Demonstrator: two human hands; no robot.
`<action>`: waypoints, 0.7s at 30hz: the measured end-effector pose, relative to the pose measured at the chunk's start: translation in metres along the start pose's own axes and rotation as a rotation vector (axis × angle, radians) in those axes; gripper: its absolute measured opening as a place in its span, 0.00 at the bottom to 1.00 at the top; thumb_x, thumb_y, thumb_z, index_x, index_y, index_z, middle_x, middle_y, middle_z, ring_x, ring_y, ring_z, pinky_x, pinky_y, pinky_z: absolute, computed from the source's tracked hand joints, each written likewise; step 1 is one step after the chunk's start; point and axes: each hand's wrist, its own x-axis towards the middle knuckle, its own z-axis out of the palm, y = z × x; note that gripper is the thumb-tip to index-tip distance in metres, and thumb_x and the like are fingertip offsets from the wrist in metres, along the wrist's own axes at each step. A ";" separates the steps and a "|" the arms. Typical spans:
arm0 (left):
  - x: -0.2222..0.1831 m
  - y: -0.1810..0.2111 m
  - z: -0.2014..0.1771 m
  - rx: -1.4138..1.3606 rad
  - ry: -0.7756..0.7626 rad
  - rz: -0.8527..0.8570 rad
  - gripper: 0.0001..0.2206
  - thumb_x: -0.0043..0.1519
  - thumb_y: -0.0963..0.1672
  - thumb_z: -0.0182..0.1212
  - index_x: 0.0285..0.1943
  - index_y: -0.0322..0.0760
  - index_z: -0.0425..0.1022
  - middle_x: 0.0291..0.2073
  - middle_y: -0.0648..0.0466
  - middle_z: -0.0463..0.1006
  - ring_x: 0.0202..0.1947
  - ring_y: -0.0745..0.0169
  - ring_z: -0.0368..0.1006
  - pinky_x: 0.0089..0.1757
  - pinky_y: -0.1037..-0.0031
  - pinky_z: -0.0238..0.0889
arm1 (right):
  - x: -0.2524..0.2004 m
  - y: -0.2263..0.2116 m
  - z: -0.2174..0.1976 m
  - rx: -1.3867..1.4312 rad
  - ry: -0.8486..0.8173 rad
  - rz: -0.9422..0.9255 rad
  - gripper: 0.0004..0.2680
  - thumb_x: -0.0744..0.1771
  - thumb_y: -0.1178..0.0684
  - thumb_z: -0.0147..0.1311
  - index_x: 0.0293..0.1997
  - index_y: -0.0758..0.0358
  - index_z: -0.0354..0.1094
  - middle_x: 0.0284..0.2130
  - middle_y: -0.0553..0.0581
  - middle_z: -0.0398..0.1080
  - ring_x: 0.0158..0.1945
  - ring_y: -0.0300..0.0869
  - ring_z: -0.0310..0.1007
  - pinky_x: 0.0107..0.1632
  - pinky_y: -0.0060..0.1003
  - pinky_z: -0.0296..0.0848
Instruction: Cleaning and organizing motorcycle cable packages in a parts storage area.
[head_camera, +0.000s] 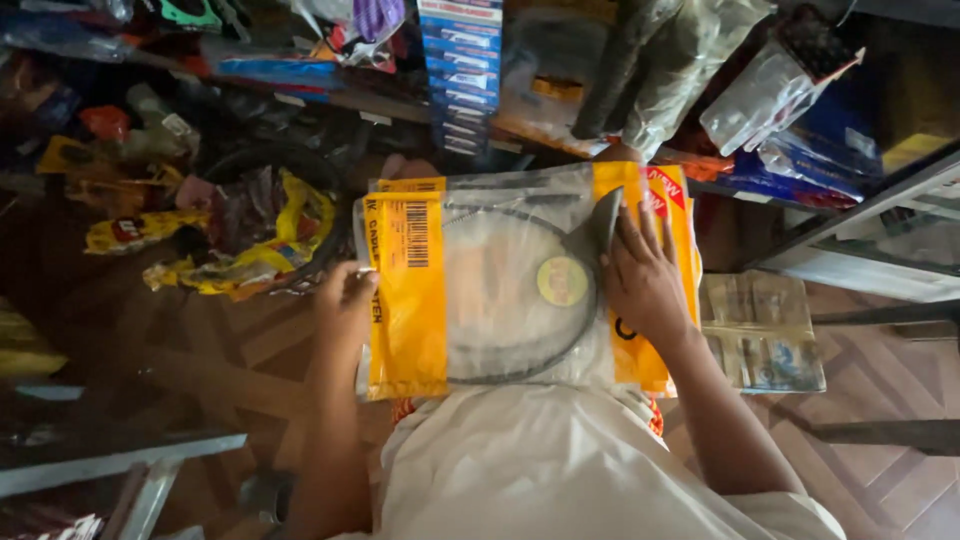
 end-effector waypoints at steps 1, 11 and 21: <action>-0.001 -0.008 0.000 -0.234 -0.011 -0.029 0.11 0.65 0.44 0.65 0.49 0.29 0.77 0.42 0.47 0.78 0.42 0.62 0.74 0.45 0.69 0.67 | -0.002 0.001 -0.001 0.069 -0.028 -0.008 0.16 0.69 0.53 0.49 0.62 0.71 0.66 0.71 0.69 0.56 0.76 0.63 0.48 0.74 0.59 0.45; 0.017 -0.069 0.091 -1.207 -0.065 -0.312 0.15 0.65 0.41 0.63 0.59 0.27 0.70 0.49 0.45 0.78 0.50 0.50 0.76 0.51 0.61 0.71 | -0.032 0.056 0.006 1.216 -0.034 0.634 0.13 0.70 0.52 0.48 0.59 0.69 0.68 0.50 0.62 0.75 0.53 0.47 0.74 0.56 0.37 0.71; -0.015 0.064 0.073 -1.080 -0.445 -0.446 0.24 0.55 0.35 0.61 0.63 0.37 0.70 0.52 0.52 0.78 0.53 0.56 0.76 0.52 0.66 0.70 | -0.004 0.038 -0.052 1.646 0.099 0.724 0.15 0.68 0.51 0.49 0.58 0.71 0.69 0.49 0.59 0.76 0.52 0.45 0.76 0.58 0.41 0.73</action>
